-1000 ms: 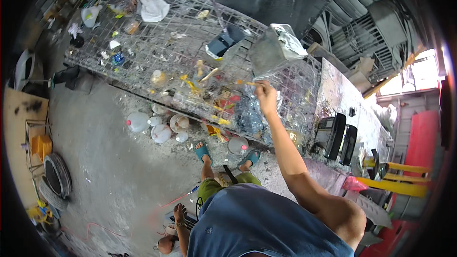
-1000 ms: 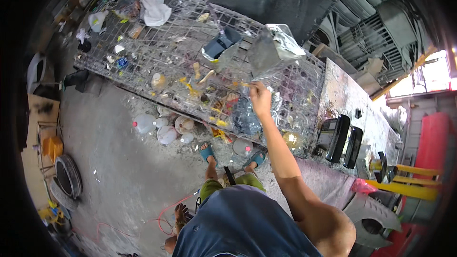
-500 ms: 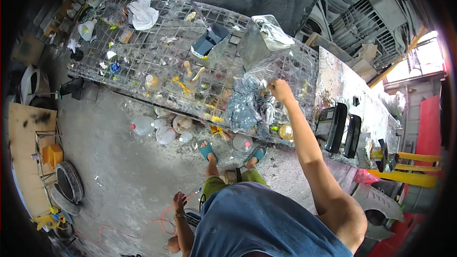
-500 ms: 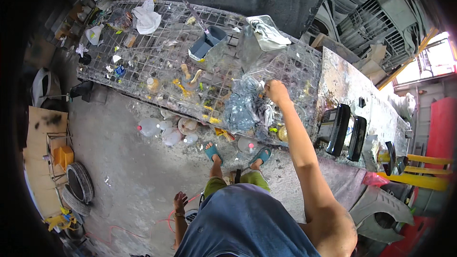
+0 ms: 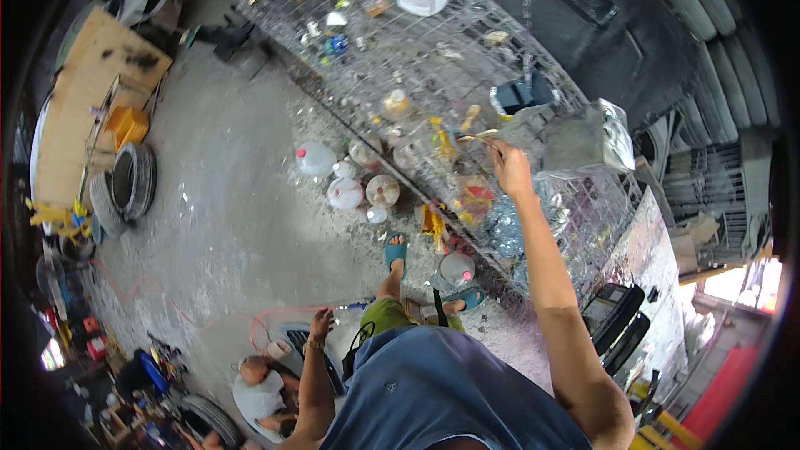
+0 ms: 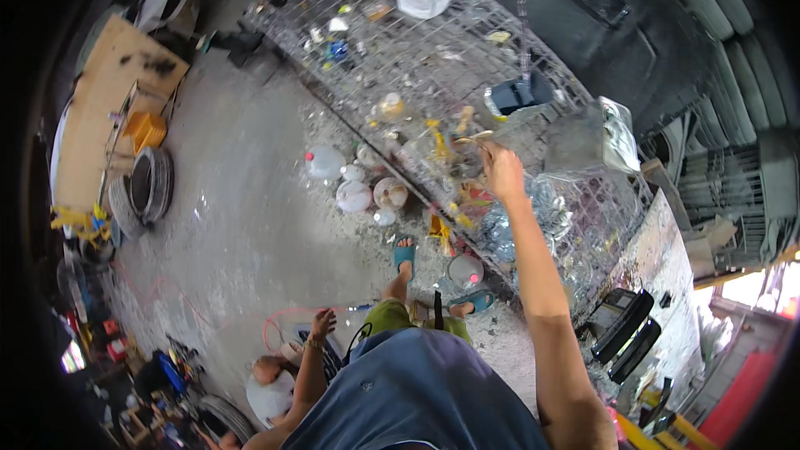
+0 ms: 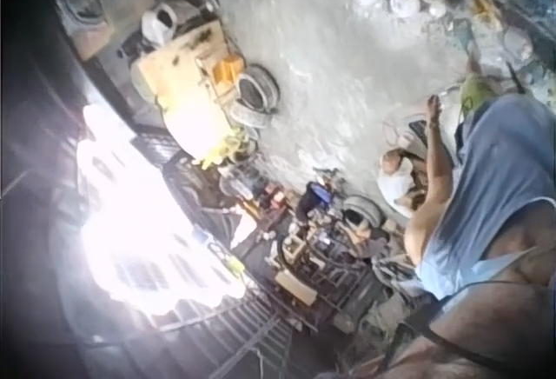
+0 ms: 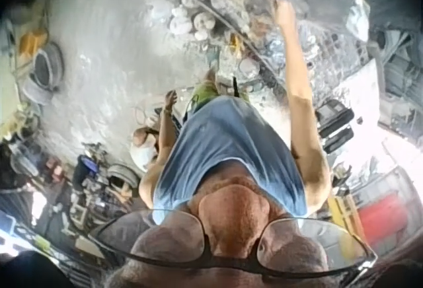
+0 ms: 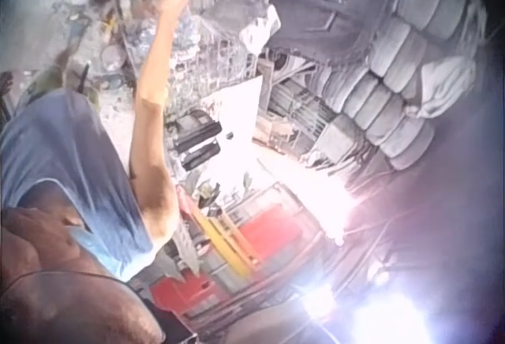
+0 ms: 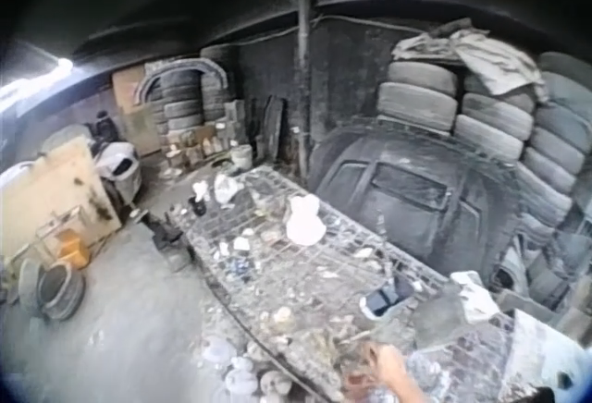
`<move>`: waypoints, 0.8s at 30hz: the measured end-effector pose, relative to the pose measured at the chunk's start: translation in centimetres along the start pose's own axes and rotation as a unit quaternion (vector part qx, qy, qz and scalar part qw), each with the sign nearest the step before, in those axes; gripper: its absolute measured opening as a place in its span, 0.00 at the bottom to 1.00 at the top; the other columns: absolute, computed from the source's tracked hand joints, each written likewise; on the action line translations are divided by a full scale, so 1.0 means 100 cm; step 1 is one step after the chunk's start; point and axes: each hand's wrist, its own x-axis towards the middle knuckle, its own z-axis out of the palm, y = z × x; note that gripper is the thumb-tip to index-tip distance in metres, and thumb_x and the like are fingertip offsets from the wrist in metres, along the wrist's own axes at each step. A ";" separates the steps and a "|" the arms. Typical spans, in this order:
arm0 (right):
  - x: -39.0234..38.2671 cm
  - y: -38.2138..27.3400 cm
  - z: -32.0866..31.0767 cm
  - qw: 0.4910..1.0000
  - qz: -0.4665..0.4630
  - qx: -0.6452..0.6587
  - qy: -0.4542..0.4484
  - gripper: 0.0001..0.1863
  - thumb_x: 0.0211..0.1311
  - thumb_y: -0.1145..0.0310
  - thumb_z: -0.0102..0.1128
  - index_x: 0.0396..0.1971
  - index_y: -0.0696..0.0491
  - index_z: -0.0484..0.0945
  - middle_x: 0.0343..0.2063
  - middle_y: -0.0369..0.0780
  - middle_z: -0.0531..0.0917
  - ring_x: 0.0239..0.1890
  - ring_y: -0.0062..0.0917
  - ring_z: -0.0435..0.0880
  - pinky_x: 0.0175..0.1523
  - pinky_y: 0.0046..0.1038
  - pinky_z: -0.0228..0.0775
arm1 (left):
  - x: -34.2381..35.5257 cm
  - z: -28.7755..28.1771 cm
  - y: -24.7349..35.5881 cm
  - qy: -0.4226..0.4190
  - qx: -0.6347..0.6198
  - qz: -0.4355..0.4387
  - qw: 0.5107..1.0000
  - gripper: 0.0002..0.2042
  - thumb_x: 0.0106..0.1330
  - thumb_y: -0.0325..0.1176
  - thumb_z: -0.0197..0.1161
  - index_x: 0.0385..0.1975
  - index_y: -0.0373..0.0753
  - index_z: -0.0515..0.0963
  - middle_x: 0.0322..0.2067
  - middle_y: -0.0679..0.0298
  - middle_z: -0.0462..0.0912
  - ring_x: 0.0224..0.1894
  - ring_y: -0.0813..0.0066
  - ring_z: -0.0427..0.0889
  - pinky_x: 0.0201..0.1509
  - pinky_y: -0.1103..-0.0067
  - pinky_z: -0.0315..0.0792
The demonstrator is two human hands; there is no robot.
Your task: The person is painting carbon fiber car parts and then cleaning a spray gun components.
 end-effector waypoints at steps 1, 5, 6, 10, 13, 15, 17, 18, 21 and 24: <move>0.012 -0.001 0.014 0.999 -0.022 -0.017 -0.016 0.13 0.65 0.65 0.55 0.47 0.49 0.82 0.33 0.50 0.84 0.37 0.49 0.82 0.43 0.44 0.75 | 0.001 0.000 0.001 0.003 -0.004 -0.003 1.000 0.26 0.68 0.48 0.58 0.61 0.38 0.69 0.50 0.58 0.80 0.47 0.64 0.80 0.48 0.69 0.74; 0.039 0.010 0.054 0.988 -0.038 -0.107 -0.101 0.14 0.66 0.64 0.53 0.47 0.46 0.82 0.37 0.47 0.85 0.39 0.47 0.83 0.46 0.45 0.76 | -0.004 0.002 -0.004 0.006 -0.059 0.026 0.998 0.26 0.69 0.46 0.58 0.62 0.39 0.68 0.51 0.59 0.80 0.49 0.65 0.80 0.49 0.68 0.73; 0.041 0.012 0.060 0.984 -0.055 -0.133 -0.105 0.16 0.66 0.64 0.52 0.51 0.45 0.80 0.38 0.47 0.85 0.40 0.46 0.84 0.46 0.45 0.76 | -0.006 0.003 -0.007 0.012 -0.062 0.018 0.998 0.26 0.69 0.46 0.57 0.62 0.39 0.68 0.51 0.59 0.80 0.49 0.65 0.80 0.49 0.68 0.73; 0.039 0.007 0.071 0.965 -0.061 -0.209 -0.148 0.24 0.64 0.67 0.52 0.62 0.45 0.69 0.40 0.48 0.83 0.41 0.47 0.83 0.45 0.46 0.76 | -0.017 0.007 -0.026 0.025 -0.099 -0.024 0.995 0.22 0.70 0.46 0.57 0.59 0.41 0.72 0.47 0.60 0.82 0.45 0.68 0.82 0.44 0.72 0.75; 0.034 -0.008 0.063 0.972 -0.065 -0.194 -0.114 0.35 0.62 0.69 0.53 0.70 0.44 0.55 0.42 0.52 0.81 0.40 0.49 0.83 0.45 0.48 0.76 | -0.023 0.010 -0.044 0.033 -0.082 -0.076 0.993 0.25 0.69 0.45 0.58 0.61 0.39 0.70 0.51 0.58 0.80 0.46 0.67 0.81 0.44 0.71 0.74; 0.028 -0.013 0.051 0.976 -0.018 -0.180 -0.124 0.42 0.60 0.69 0.54 0.73 0.43 0.46 0.43 0.55 0.80 0.39 0.51 0.82 0.45 0.49 0.75 | -0.025 0.015 -0.055 0.028 -0.104 -0.061 0.992 0.25 0.69 0.45 0.58 0.60 0.38 0.70 0.50 0.58 0.80 0.46 0.66 0.81 0.43 0.71 0.74; 0.021 -0.010 0.039 0.975 -0.002 -0.175 -0.139 0.47 0.59 0.68 0.57 0.74 0.42 0.39 0.43 0.57 0.80 0.38 0.53 0.82 0.45 0.49 0.75 | -0.024 0.022 -0.064 0.037 -0.120 -0.056 0.991 0.24 0.68 0.45 0.59 0.59 0.39 0.71 0.49 0.58 0.81 0.46 0.66 0.81 0.44 0.71 0.75; 0.015 -0.005 0.034 0.976 0.001 -0.168 -0.142 0.47 0.59 0.67 0.57 0.74 0.42 0.39 0.43 0.57 0.80 0.38 0.53 0.82 0.45 0.49 0.74 | -0.023 0.026 -0.069 0.044 -0.129 -0.050 0.989 0.23 0.68 0.45 0.59 0.58 0.40 0.72 0.48 0.59 0.81 0.45 0.67 0.81 0.44 0.71 0.75; 0.003 0.014 0.025 0.982 -0.051 -0.139 -0.121 0.33 0.62 0.65 0.55 0.67 0.43 0.55 0.45 0.53 0.81 0.42 0.52 0.82 0.48 0.49 0.74 | -0.018 0.047 -0.076 0.050 -0.154 -0.013 0.987 0.22 0.67 0.45 0.60 0.57 0.41 0.72 0.47 0.59 0.82 0.45 0.65 0.82 0.46 0.67 0.75; 0.002 0.024 0.021 0.990 -0.062 -0.089 -0.089 0.15 0.67 0.63 0.50 0.49 0.46 0.80 0.50 0.47 0.79 0.48 0.50 0.80 0.54 0.46 0.72 | -0.018 0.077 -0.077 0.045 -0.169 0.013 0.984 0.23 0.65 0.47 0.62 0.56 0.42 0.72 0.48 0.59 0.81 0.45 0.63 0.82 0.46 0.65 0.74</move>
